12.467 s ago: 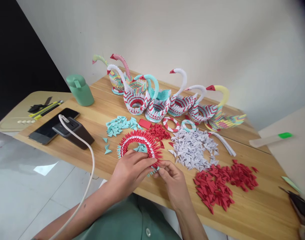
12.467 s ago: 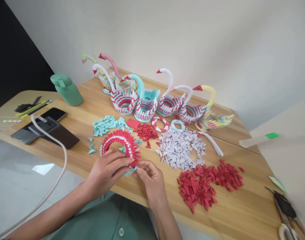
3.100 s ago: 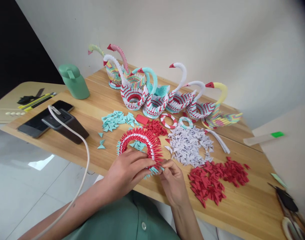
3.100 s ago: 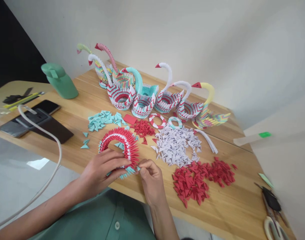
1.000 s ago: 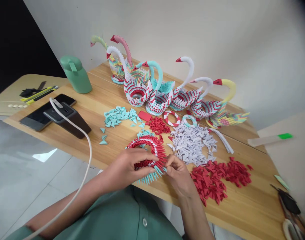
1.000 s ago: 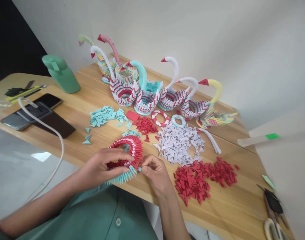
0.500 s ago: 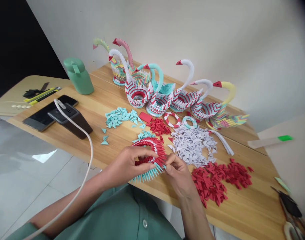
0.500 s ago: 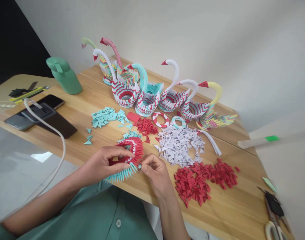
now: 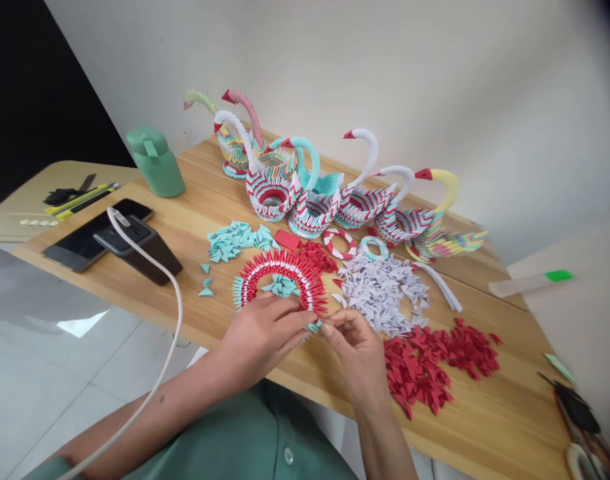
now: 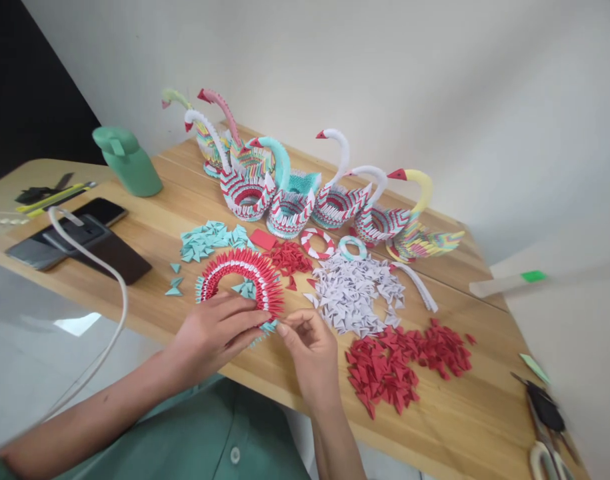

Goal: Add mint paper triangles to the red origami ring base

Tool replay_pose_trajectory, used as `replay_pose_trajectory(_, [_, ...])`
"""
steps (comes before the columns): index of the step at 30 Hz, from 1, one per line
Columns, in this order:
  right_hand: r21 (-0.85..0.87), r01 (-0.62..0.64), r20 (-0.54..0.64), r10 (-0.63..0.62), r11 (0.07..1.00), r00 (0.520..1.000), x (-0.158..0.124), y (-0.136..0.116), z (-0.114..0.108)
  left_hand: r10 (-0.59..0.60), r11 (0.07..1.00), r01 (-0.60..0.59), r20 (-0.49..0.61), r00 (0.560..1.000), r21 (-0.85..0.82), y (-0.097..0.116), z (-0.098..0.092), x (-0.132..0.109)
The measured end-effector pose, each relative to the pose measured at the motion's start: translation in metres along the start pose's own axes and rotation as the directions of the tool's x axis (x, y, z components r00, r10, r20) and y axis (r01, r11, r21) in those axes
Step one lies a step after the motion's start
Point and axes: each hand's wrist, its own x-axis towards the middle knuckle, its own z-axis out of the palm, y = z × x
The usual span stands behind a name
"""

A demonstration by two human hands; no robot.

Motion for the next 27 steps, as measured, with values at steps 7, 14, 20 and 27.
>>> replay_pose_trajectory(7, [0.017, 0.018, -0.037, -0.017, 1.0, 0.999, -0.001, 0.003, 0.007, 0.012, 1.0, -0.012, -0.007, 1.0, 0.018, -0.009, 0.004, -0.005])
replay_pose_trajectory(14, [-0.056, -0.018, 0.094, 0.024, 0.998, 0.995, 0.001, -0.003, 0.005, 0.007, 0.999, -0.006, -0.04, 0.999, 0.039, -0.012, 0.007, -0.009])
replay_pose_trajectory(20, [-0.082, 0.01, 0.074, -0.004, 0.997, 0.997, 0.0, -0.005, 0.008, 0.023, 1.0, -0.022, -0.066, 0.998, 0.022, -0.011, 0.009, -0.01])
replay_pose_trajectory(27, [-0.057, -0.02, 0.11, 0.026, 0.998, 0.994, -0.001, -0.002, 0.008, 0.02, 1.0, -0.019, -0.091, 0.996, 0.01, -0.009, 0.012, -0.011])
